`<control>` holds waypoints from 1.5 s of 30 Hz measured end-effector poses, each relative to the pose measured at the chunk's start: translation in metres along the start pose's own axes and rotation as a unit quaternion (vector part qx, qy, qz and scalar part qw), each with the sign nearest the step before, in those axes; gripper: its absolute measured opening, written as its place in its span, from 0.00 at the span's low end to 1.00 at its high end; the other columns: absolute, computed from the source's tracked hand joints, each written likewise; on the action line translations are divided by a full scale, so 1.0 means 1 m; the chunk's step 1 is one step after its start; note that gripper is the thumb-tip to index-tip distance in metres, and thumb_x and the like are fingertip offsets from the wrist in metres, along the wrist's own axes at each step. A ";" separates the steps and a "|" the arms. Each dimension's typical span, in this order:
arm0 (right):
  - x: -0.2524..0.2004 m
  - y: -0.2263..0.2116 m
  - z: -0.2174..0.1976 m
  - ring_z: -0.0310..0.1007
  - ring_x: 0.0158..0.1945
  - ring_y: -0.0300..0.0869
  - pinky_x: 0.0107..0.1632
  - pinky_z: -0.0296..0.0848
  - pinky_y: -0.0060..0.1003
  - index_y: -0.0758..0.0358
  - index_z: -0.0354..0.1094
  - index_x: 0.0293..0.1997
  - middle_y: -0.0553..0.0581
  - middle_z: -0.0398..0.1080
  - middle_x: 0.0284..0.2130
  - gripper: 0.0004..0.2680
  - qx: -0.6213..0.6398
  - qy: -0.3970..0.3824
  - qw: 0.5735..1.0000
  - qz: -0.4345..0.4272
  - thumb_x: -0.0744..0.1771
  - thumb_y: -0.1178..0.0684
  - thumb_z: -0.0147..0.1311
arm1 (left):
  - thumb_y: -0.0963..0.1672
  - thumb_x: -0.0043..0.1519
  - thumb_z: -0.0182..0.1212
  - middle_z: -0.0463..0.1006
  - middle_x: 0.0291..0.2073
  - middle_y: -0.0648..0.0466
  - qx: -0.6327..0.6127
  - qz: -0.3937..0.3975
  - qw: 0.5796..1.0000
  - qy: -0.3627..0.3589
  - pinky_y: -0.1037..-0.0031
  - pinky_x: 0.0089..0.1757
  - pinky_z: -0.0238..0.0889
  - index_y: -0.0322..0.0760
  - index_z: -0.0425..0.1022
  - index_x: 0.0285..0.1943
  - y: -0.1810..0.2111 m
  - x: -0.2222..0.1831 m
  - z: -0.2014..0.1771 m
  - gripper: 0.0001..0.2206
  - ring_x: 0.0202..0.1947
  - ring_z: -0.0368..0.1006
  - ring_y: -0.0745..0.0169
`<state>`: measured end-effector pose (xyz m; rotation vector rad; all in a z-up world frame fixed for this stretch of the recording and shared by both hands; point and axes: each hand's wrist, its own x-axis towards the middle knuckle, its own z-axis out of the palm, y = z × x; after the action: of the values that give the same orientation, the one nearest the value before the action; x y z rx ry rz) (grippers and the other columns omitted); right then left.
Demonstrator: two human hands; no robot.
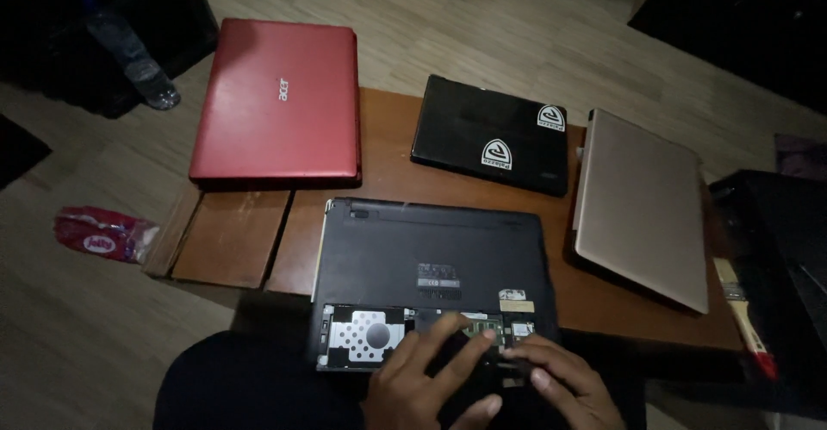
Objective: The person disassembles the bottom casing of a laptop, removes internal components by hand and with a screwdriver, and organizes multiple laptop units on a wooden surface.
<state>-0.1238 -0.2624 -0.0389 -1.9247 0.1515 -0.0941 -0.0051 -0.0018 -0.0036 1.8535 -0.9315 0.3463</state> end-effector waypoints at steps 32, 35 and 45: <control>0.034 -0.048 0.008 0.85 0.41 0.44 0.46 0.79 0.42 0.56 0.84 0.56 0.54 0.86 0.41 0.10 -0.092 -0.043 0.973 -0.208 0.72 0.50 0.59 | 0.49 0.71 0.57 0.76 0.45 0.48 -0.166 -0.051 0.985 0.005 0.54 0.60 0.61 0.40 0.73 0.47 0.010 0.009 -0.007 0.10 0.55 0.66 0.45; 0.040 -0.066 0.004 0.85 0.41 0.44 0.47 0.77 0.43 0.55 0.84 0.56 0.53 0.86 0.40 0.10 -0.108 -0.063 0.970 -0.207 0.72 0.50 0.59 | 0.47 0.69 0.58 0.74 0.45 0.48 -0.185 -0.040 0.982 -0.020 0.56 0.59 0.60 0.39 0.72 0.45 0.005 0.013 -0.010 0.09 0.53 0.66 0.46; 0.041 -0.046 0.019 0.80 0.37 0.44 0.44 0.75 0.44 0.60 0.83 0.55 0.52 0.80 0.33 0.09 -0.056 -0.093 0.974 -0.200 0.72 0.52 0.58 | 0.42 0.69 0.59 0.72 0.44 0.47 -0.236 -0.047 0.971 0.008 0.66 0.48 0.61 0.37 0.65 0.37 -0.006 0.005 0.000 0.08 0.45 0.69 0.54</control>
<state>-0.0776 -0.2355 -0.0031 -2.0410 -0.3653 -0.1748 0.0027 -0.0027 -0.0046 1.4470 -0.8274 0.0699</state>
